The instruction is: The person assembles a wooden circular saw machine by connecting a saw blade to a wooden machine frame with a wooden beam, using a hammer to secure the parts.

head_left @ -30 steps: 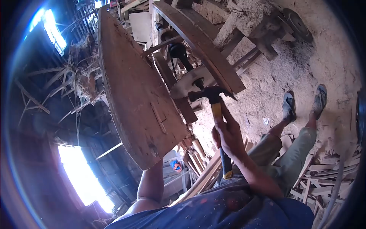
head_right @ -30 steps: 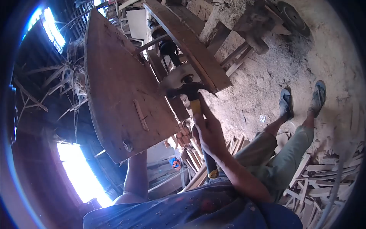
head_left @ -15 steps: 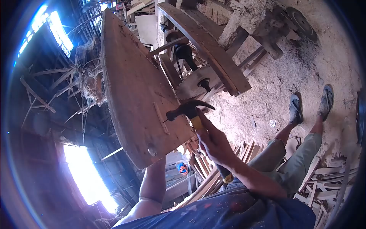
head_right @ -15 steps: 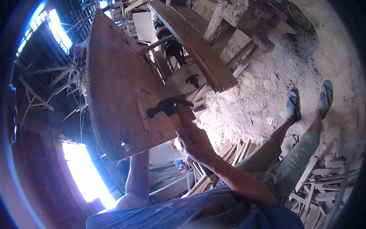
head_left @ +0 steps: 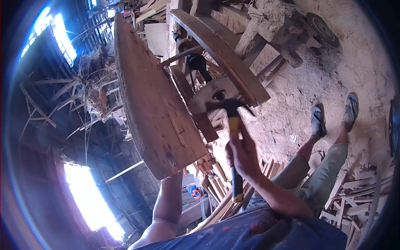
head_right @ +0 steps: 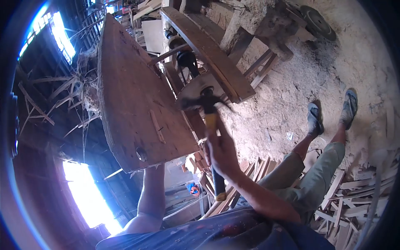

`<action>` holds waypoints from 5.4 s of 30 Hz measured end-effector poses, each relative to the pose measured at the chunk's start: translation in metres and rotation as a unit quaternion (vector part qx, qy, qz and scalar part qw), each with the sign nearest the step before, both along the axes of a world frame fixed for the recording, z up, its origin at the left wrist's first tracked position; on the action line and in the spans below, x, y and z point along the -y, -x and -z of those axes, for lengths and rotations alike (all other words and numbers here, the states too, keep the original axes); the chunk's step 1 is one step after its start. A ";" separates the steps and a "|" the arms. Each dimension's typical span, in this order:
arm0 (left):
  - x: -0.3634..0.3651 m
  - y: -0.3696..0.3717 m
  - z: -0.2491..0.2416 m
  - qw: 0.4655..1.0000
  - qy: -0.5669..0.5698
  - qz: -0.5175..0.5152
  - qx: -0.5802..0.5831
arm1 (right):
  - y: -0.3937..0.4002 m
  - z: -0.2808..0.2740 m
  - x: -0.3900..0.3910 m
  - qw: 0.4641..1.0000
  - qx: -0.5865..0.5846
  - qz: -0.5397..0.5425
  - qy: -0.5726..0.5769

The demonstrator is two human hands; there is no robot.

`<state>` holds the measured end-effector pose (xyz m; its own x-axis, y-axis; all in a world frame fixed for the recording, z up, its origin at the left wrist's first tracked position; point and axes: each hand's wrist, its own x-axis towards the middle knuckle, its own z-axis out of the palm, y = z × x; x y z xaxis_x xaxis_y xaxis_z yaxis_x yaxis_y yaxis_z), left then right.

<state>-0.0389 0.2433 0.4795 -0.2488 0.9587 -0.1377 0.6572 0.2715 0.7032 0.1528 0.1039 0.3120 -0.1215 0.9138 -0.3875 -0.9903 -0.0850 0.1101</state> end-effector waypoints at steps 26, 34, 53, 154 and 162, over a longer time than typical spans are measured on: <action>0.014 0.001 0.017 0.998 0.035 -0.053 0.014 | 0.018 -0.007 0.010 0.984 0.065 -0.105 -0.130; 0.027 -0.001 0.020 0.993 0.066 -0.091 0.022 | -0.026 -0.008 -0.006 0.971 0.060 -0.144 -0.180; -0.003 -0.107 0.002 0.982 -0.074 0.059 -0.161 | -0.185 -0.006 -0.168 0.836 0.478 -0.259 -0.074; -0.527 -0.214 0.002 0.963 0.039 -0.251 0.093 | -0.120 -0.023 -0.606 0.915 0.376 -0.123 -0.073; -0.537 -0.203 0.005 0.967 0.028 -0.225 0.118 | -0.108 -0.009 -0.620 0.866 0.475 -0.078 -0.138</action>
